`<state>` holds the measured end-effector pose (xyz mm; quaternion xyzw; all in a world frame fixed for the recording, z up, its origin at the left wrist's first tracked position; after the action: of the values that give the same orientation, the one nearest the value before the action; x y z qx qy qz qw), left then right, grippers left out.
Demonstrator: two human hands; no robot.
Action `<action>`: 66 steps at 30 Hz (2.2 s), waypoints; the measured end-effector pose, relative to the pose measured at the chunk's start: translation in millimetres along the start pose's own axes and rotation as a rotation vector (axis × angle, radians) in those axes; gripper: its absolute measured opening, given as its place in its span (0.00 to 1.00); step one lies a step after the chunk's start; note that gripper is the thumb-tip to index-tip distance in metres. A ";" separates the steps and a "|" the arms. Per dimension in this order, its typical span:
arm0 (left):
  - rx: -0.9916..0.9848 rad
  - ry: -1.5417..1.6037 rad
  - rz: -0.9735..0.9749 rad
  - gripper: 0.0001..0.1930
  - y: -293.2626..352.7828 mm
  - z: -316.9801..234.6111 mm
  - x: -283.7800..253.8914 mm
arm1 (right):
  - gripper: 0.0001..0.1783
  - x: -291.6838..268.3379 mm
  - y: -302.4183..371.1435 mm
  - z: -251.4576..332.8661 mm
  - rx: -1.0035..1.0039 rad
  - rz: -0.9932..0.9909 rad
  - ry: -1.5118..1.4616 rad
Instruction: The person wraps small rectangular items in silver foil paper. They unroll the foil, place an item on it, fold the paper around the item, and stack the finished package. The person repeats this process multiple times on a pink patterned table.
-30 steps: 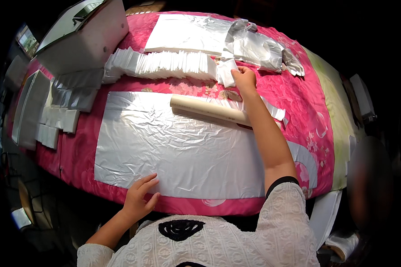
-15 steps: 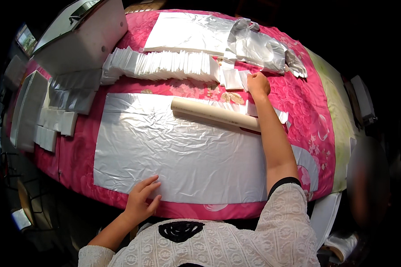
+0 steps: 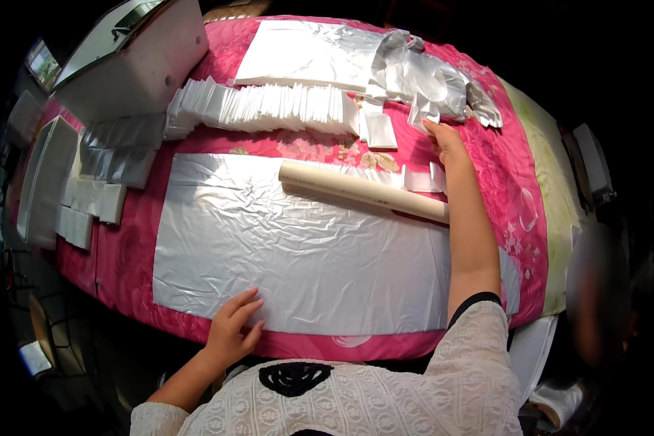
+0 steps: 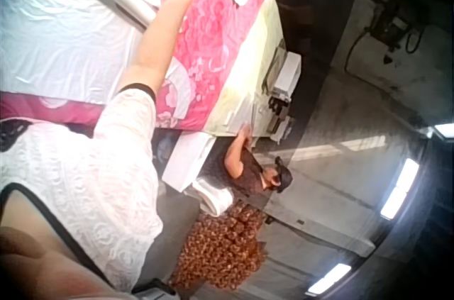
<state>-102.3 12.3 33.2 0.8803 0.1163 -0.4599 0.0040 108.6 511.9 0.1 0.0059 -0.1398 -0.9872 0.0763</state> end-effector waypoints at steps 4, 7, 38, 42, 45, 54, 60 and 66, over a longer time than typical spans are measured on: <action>0.020 -0.027 0.006 0.20 -1.8 -3.3 2.5 | 0.13 42.3 26.7 -1.8 0.018 0.040 0.081; 0.019 -0.045 0.004 0.20 -3.2 -4.9 3.0 | 0.22 54.3 26.9 1.6 -0.157 0.015 0.739; 0.154 -0.267 -0.005 0.21 -10.0 -34.5 31.8 | 0.02 -191.0 108.1 18.8 -0.941 -0.145 1.353; 0.167 -0.308 0.008 0.21 -11.1 -37.1 32.5 | 0.02 -242.6 92.1 13.6 -0.910 -0.269 1.430; 0.183 -0.318 0.008 0.21 -11.3 -37.4 34.1 | 0.03 -285.3 78.8 12.1 -0.695 -0.458 1.456; 0.230 -0.295 -0.022 0.20 -12.0 -41.3 28.7 | 0.23 -108.4 151.4 32.8 -0.886 -0.076 1.000; 0.263 -0.323 0.039 0.22 -23.9 -43.0 22.4 | 0.31 21.2 217.4 -19.8 -0.997 0.296 1.108; 0.268 -0.232 0.082 0.24 -32.5 -43.9 25.4 | 0.33 14.5 291.7 -33.8 -0.614 0.436 1.161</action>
<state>-59.6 54.0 41.2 0.8181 0.0168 -0.5690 -0.0812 138.9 223.5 48.5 0.4833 0.2115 -0.7811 0.3339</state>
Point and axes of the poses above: each hand's wrist, its own y-axis away from the middle knuckle, its own x-axis out of the palm, z = x × y, the point moved 7 cm from there along -y, towards the middle knuckle, and after that the axes turned 12 degrees about -y, right-handed, at the moved point
